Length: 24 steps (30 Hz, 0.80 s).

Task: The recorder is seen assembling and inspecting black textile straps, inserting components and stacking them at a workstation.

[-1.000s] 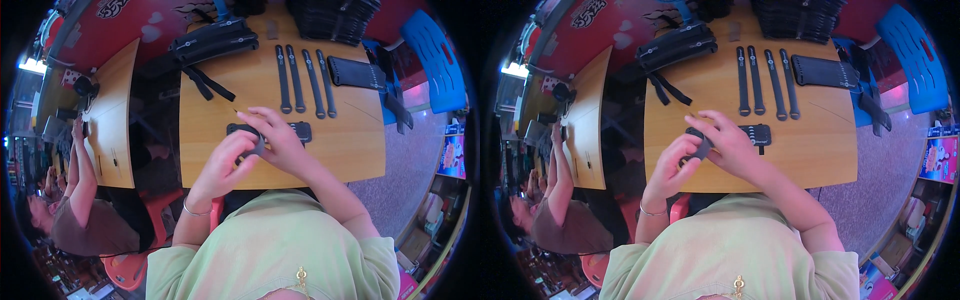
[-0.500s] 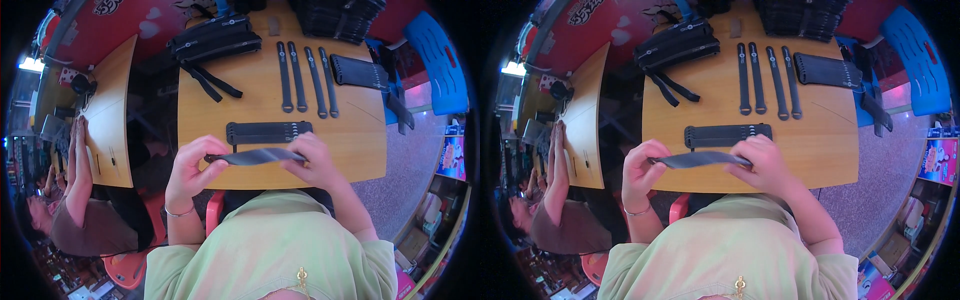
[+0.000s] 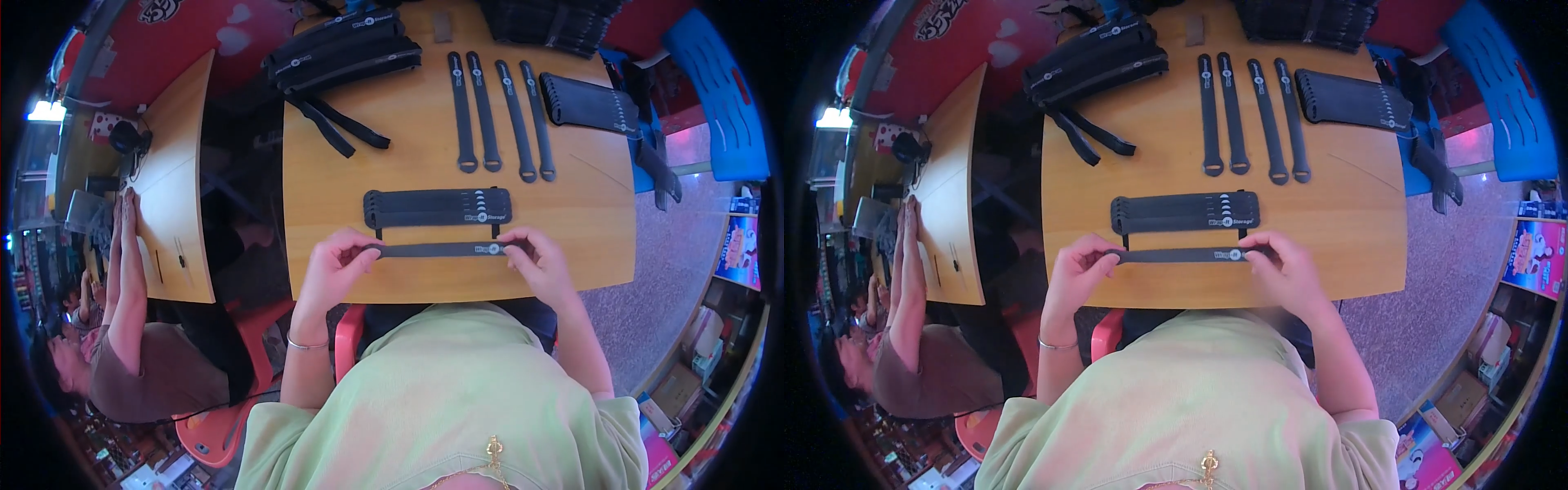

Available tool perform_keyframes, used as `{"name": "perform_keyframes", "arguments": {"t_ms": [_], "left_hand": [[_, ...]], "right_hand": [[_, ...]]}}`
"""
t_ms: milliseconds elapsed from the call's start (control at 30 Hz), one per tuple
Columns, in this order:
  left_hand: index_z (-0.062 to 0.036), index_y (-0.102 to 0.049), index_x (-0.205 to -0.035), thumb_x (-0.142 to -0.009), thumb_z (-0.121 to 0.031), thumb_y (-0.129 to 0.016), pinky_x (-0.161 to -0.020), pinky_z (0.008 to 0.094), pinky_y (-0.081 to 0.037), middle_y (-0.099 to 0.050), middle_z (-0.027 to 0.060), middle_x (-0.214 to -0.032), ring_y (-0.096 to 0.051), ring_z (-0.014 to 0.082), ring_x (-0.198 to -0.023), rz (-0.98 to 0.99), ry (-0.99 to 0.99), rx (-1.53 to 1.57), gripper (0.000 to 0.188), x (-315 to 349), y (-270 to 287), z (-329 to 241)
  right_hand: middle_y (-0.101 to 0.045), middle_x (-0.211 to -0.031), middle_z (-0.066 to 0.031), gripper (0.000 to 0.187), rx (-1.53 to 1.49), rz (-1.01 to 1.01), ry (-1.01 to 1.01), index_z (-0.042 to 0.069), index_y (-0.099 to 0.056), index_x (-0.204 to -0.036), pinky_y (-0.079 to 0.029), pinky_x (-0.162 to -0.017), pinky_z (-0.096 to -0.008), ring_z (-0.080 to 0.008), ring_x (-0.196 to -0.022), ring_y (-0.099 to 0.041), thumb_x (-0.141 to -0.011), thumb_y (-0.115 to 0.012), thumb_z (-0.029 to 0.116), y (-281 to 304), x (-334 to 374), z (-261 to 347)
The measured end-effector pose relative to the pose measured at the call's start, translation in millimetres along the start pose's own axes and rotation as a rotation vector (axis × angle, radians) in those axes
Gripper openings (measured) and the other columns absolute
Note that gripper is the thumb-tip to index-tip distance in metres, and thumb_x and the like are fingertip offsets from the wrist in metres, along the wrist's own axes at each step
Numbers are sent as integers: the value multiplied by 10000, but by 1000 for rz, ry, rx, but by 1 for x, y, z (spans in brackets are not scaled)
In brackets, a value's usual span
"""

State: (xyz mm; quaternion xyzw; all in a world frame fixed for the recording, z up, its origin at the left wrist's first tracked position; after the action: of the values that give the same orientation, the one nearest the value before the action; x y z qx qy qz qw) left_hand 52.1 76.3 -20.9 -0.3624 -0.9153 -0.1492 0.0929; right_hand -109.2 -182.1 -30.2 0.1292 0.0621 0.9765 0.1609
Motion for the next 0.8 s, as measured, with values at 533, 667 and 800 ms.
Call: {"name": "perform_keyframes", "arguments": {"t_ms": [533, 667, 800], "left_hand": [[19, -622, -945, -860, -21, -615, -587, 170, -454, -630, 13, -775, -587, 58, -647, -255, 109, 79, 94, -14, -2, 21], [12, -621, -908, -845, -21, -633, -551, 161, -433, -609, -9, -726, -542, 31, -604, -309, 102, 47, 72, -19, -4, 19], [11, -616, -870, -830, -15, -649, -518, 155, -409, -576, -29, -667, -508, 13, -575, -358, 49, 67, 58, -22, -6, 25]], "right_hand": [[-594, -773, 3, 129, 11, -211, 30, 11, -598, -957, -443, -597, -191, -51, -664, -539, -832, -622, -12, 2, -16, -19], [-596, -777, -8, 117, 69, -220, 50, 2, -591, -954, -441, -599, -189, -51, -668, -539, -841, -620, -6, 2, -19, -17], [-591, -772, -7, 120, 36, -249, 62, 2, -579, -947, -437, -597, -183, -50, -667, -538, -837, -627, -6, 2, -19, -19]]}}
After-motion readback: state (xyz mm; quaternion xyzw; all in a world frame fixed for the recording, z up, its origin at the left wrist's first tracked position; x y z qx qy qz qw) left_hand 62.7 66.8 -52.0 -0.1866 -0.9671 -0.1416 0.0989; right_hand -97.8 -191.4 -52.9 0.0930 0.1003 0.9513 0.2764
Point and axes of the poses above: each hand's wrist, its own x-axis away from the middle knuckle, its own y-axis out of the back of the hand, z = x × y, the point moved 2 cm from there along -x, towards the middle knuckle
